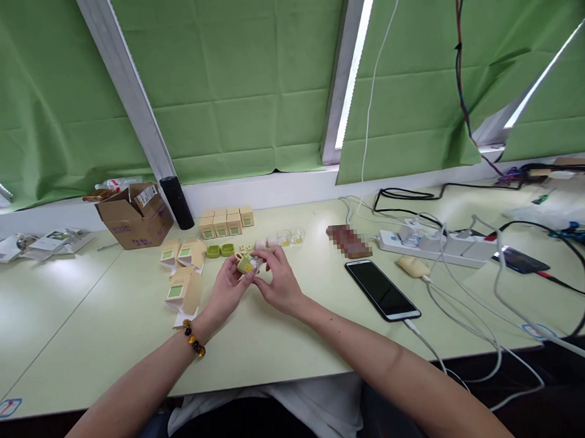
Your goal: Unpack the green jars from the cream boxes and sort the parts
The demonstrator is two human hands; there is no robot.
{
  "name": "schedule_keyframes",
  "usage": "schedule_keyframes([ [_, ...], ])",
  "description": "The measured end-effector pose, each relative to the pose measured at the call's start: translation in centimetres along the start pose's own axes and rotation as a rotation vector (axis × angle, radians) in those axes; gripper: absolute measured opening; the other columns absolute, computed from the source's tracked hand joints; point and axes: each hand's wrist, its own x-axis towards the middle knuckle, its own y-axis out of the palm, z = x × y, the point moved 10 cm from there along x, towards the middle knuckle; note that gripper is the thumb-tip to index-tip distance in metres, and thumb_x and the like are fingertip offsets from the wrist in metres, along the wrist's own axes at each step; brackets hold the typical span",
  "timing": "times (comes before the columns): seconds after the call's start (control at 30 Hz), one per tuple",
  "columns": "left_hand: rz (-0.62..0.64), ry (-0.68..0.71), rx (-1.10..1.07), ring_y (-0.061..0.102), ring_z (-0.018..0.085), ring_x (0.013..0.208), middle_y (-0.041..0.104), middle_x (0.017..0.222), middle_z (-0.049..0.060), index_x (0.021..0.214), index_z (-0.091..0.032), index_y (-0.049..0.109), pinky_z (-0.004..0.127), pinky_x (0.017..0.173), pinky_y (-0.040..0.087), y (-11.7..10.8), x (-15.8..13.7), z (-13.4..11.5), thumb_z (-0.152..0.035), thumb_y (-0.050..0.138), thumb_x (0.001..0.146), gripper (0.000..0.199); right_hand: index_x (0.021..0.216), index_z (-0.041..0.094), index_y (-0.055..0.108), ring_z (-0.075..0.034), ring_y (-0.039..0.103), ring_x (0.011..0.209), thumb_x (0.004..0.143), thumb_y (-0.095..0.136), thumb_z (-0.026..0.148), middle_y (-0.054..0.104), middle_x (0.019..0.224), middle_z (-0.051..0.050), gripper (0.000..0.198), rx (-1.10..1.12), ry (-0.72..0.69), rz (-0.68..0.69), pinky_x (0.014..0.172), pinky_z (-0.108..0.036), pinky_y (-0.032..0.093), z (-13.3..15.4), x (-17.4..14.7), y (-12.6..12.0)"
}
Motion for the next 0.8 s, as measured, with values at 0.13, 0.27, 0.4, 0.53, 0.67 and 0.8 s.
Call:
schedule_keyframes([
  [0.13, -0.035, -0.016, -0.035, 0.066, 0.024, 0.119, 0.067, 0.129, 0.011, 0.124, -0.022, 0.055, 0.039, 0.101, 0.055, -0.6, 0.0, -0.1, -0.043, 0.083, 0.084, 0.053, 0.137, 0.026, 0.056, -0.028, 0.060, 0.112, 0.088, 0.071, 0.019, 0.056, 0.125, -0.013, 0.052, 0.018, -0.053, 0.061, 0.090, -0.046, 0.059, 0.8, -0.1, 0.5],
  [0.27, -0.084, 0.009, 0.008, 0.066, 0.024, 0.118, 0.066, 0.126, 0.009, 0.120, -0.024, 0.055, 0.039, 0.098, 0.055, -1.6, 0.2, 0.0, -0.034, 0.088, 0.077, 0.055, 0.135, 0.026, 0.055, -0.026, 0.063, 0.107, 0.086, 0.066, 0.016, 0.061, 0.123, -0.011, 0.051, 0.100, -0.045, 0.054, 0.085, -0.043, 0.058, 1.0, 0.3, -0.2],
  [0.4, -0.128, 0.007, 0.168, 0.067, 0.024, 0.109, 0.066, 0.123, 0.010, 0.122, -0.022, 0.057, 0.041, 0.094, 0.055, -2.3, 0.3, 0.3, -0.027, 0.087, 0.073, 0.058, 0.129, 0.025, 0.061, -0.024, 0.065, 0.106, 0.093, 0.062, 0.021, 0.067, 0.119, -0.009, 0.036, 0.131, 0.020, -0.010, 0.086, -0.042, 0.056, 0.2, 0.6, -0.9],
  [0.53, -0.107, 0.052, 0.366, 0.066, 0.024, 0.109, 0.066, 0.127, 0.009, 0.121, -0.022, 0.062, 0.042, 0.095, 0.053, -1.9, 0.0, -0.1, -0.022, 0.081, 0.075, 0.050, 0.120, 0.026, 0.069, -0.026, 0.063, 0.113, 0.095, 0.064, 0.024, 0.068, 0.121, -0.010, 0.026, 0.099, 0.027, 0.007, 0.090, -0.043, 0.057, -0.4, 0.5, -0.4],
  [0.67, -0.100, 0.174, 0.551, 0.064, 0.024, 0.107, 0.068, 0.123, 0.006, 0.121, -0.025, 0.064, 0.040, 0.091, 0.051, -1.2, -0.5, -1.7, -0.018, 0.077, 0.079, 0.045, 0.116, 0.028, 0.072, -0.027, 0.062, 0.118, 0.095, 0.066, 0.025, 0.067, 0.121, -0.010, 0.022, 0.059, -0.010, 0.018, 0.102, -0.048, 0.054, 0.0, 0.3, -0.2],
  [0.8, -0.085, 0.242, 0.633, 0.062, 0.024, 0.104, 0.067, 0.119, 0.006, 0.120, -0.026, 0.063, 0.039, 0.086, 0.051, -0.7, -0.9, -2.4, -0.016, 0.076, 0.079, 0.044, 0.109, 0.029, 0.073, -0.027, 0.064, 0.113, 0.095, 0.065, 0.024, 0.069, 0.115, -0.009, 0.017, 0.018, -0.056, 0.017, 0.101, -0.049, 0.055, 0.7, 0.3, -0.3],
])
